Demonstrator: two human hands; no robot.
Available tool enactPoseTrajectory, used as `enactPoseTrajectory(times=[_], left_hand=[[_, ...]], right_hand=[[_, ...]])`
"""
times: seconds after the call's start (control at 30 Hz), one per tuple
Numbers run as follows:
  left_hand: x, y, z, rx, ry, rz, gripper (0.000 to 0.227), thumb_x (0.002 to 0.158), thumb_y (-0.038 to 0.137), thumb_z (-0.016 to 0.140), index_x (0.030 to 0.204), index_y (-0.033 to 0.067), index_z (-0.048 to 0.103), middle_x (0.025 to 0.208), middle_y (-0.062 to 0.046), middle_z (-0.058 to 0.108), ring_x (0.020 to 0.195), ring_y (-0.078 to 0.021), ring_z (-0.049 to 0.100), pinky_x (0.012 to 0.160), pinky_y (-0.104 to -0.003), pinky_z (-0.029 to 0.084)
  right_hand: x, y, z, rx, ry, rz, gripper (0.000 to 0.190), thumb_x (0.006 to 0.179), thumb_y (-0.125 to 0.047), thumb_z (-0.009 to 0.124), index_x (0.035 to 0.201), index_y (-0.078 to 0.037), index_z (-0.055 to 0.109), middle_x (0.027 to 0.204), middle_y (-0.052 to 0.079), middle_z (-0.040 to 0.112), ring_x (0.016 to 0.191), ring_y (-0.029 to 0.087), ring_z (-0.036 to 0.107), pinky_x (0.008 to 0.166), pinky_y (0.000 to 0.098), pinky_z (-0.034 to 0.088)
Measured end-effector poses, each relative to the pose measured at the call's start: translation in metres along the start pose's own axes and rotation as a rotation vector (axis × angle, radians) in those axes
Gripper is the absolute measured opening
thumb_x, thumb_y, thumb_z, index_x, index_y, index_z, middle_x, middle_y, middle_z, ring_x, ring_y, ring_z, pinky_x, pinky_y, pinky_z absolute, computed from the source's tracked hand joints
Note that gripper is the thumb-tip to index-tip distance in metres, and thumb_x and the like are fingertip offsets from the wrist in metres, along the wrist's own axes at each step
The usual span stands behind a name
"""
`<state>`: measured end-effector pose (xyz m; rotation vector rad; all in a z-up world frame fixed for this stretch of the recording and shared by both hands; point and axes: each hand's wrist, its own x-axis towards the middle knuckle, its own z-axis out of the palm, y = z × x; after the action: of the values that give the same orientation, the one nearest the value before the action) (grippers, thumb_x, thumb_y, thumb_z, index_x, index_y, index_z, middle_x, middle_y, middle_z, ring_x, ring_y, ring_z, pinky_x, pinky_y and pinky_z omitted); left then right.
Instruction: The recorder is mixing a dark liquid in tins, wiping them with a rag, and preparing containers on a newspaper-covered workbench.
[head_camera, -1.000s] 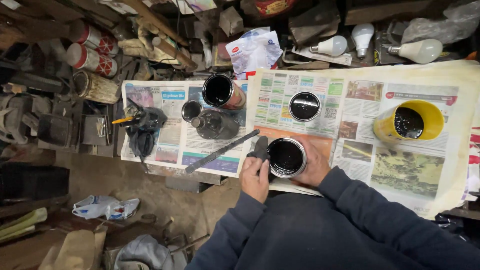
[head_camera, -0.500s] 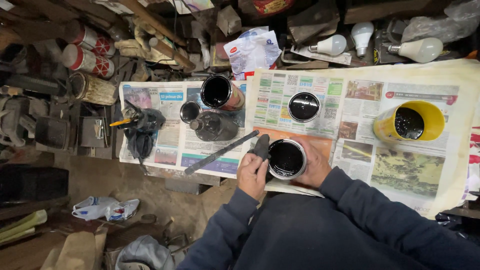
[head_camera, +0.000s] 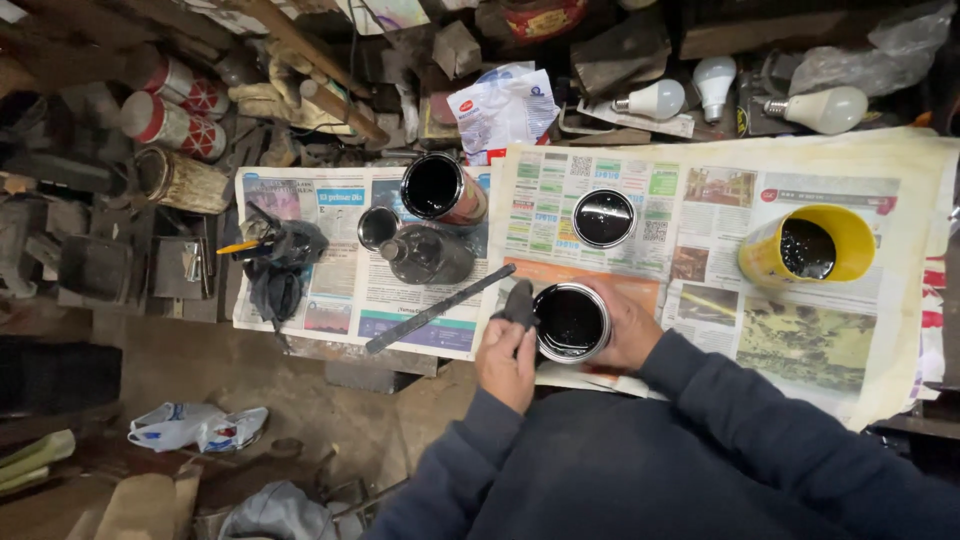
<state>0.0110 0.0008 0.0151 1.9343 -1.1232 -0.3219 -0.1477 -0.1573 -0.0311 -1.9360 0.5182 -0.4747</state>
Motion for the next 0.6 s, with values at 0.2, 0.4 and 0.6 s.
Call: enactPoseTrajectory(times=[0.2,0.4,0.6], left_hand=[[-0.018,0.012,0.009,-0.029,0.104,-0.083,0.014,0.094,0.006,0.069,0.084,-0.0031,0.064,0.083,-0.015,0.058,0.075,-0.0313,0.06,0.068,-0.04,0.049],[-0.014,0.009,0.006,-0.049,0.08,-0.031,0.013,0.094,0.004,0.069,0.084,-0.0027,0.064,0.084,-0.015,0.057,0.077,-0.0312,0.059,0.069,-0.04,0.048],[-0.01,0.002,0.004,-0.019,0.042,0.005,0.013,0.092,0.004,0.07,0.083,-0.0022,0.064,0.085,-0.015,0.057,0.077,-0.0317,0.059,0.07,-0.04,0.048]], right_hand=[[0.008,0.012,-0.009,-0.05,-0.178,0.049,0.118,0.049,-0.03,0.101,0.148,-0.01,0.039,0.133,0.014,0.064,0.122,0.033,0.063,0.101,0.0414,0.052],[0.007,0.02,-0.008,-0.028,-0.157,-0.016,0.117,0.049,-0.029,0.101,0.147,-0.01,0.04,0.136,0.015,0.063,0.124,0.033,0.063,0.103,0.0416,0.051],[0.008,0.017,-0.008,0.019,-0.165,-0.017,0.116,0.052,-0.028,0.1,0.149,-0.01,0.039,0.134,0.014,0.064,0.124,0.032,0.064,0.103,0.041,0.051]])
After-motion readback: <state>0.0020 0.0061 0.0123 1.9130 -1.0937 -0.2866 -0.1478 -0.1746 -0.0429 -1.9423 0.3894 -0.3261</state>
